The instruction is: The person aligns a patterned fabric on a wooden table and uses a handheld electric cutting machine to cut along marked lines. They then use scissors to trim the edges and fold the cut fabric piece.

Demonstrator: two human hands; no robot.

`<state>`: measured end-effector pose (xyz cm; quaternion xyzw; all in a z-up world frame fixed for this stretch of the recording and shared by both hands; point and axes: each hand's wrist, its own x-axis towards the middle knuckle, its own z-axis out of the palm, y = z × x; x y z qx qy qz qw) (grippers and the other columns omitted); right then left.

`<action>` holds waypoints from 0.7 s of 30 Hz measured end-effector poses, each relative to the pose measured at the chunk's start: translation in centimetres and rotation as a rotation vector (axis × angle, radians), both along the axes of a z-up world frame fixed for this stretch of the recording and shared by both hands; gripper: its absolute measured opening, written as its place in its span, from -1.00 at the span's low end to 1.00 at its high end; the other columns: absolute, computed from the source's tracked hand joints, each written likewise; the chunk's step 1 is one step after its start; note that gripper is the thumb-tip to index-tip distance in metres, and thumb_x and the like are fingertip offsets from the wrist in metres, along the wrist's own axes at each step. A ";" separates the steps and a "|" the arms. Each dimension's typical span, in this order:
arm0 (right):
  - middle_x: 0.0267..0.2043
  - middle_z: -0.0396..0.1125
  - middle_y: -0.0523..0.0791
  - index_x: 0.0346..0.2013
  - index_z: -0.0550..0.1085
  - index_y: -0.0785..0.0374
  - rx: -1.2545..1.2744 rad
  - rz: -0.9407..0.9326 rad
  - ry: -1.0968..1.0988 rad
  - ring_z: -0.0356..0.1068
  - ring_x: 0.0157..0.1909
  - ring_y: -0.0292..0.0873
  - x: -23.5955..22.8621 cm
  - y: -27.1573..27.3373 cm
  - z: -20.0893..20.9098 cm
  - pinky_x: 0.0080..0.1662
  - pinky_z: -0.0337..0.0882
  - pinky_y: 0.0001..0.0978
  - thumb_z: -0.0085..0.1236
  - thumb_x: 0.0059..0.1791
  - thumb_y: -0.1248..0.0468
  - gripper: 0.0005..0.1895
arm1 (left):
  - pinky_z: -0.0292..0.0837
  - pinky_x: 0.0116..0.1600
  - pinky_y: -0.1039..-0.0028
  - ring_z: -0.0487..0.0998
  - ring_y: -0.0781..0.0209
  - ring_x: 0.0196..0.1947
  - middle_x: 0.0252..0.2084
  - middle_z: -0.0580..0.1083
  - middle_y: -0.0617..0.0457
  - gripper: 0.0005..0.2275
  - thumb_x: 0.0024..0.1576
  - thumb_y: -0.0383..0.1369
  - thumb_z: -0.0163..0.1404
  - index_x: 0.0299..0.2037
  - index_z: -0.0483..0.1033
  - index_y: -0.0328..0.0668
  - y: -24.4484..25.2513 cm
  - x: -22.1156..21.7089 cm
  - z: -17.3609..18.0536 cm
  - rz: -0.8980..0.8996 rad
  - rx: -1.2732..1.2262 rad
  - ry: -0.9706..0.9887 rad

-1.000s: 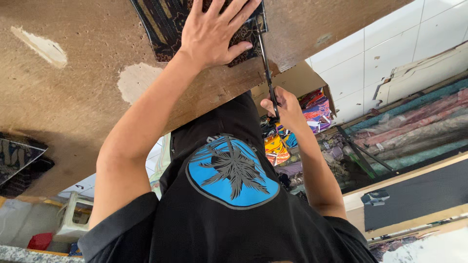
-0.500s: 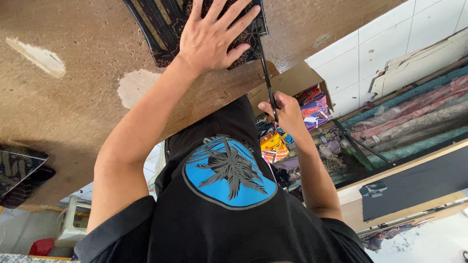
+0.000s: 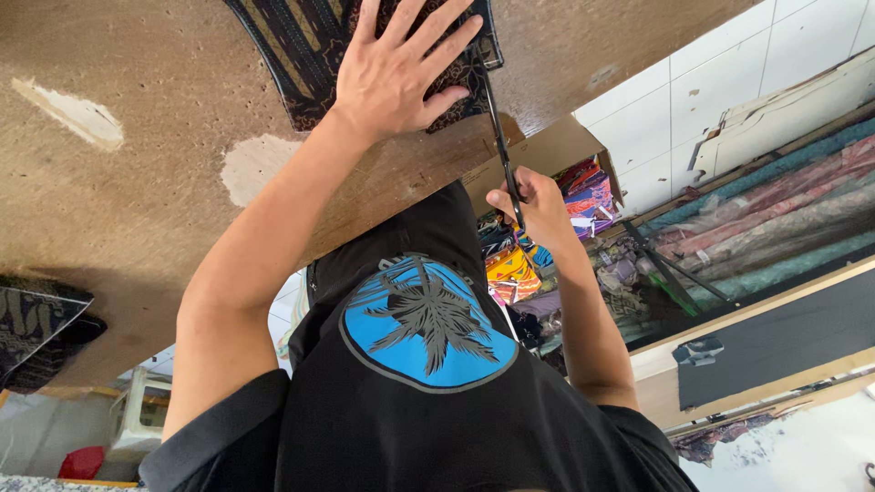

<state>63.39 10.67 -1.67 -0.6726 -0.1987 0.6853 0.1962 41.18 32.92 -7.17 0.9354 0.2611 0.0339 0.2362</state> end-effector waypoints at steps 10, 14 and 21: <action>-0.62 0.31 -0.18 -0.45 0.40 0.31 0.008 -0.053 0.020 0.32 -0.61 -0.36 -0.5 -0.2 -0.1 -0.51 0.32 -0.50 0.33 -0.02 0.16 -0.67 | -0.24 0.55 -0.16 0.04 -0.02 0.53 0.56 0.12 0.05 -0.41 0.28 0.01 0.08 0.45 0.26 -0.04 -0.3 -0.3 -0.3 0.001 0.034 -0.010; -0.56 0.31 -0.20 -0.44 0.41 0.31 0.068 -0.066 0.073 0.35 -0.55 -0.38 -0.2 -0.2 -0.5 -0.47 0.34 -0.50 0.35 0.00 0.15 -0.66 | -0.27 0.58 -0.14 0.04 -0.01 0.54 0.57 0.12 0.04 -0.40 0.29 0.01 0.08 0.46 0.25 -0.04 -0.1 -0.2 -0.3 -0.006 0.038 -0.011; -0.66 0.27 -0.20 -0.50 0.40 0.30 0.063 0.027 -0.044 0.35 -0.62 -0.34 -0.3 0.6 -0.2 -0.53 0.30 -0.49 0.35 -0.02 0.10 -0.61 | -0.27 0.58 -0.12 0.04 -0.01 0.53 0.55 0.13 0.04 -0.42 0.29 0.01 0.07 0.44 0.29 -0.05 -0.1 -0.4 -0.5 -0.006 0.067 -0.027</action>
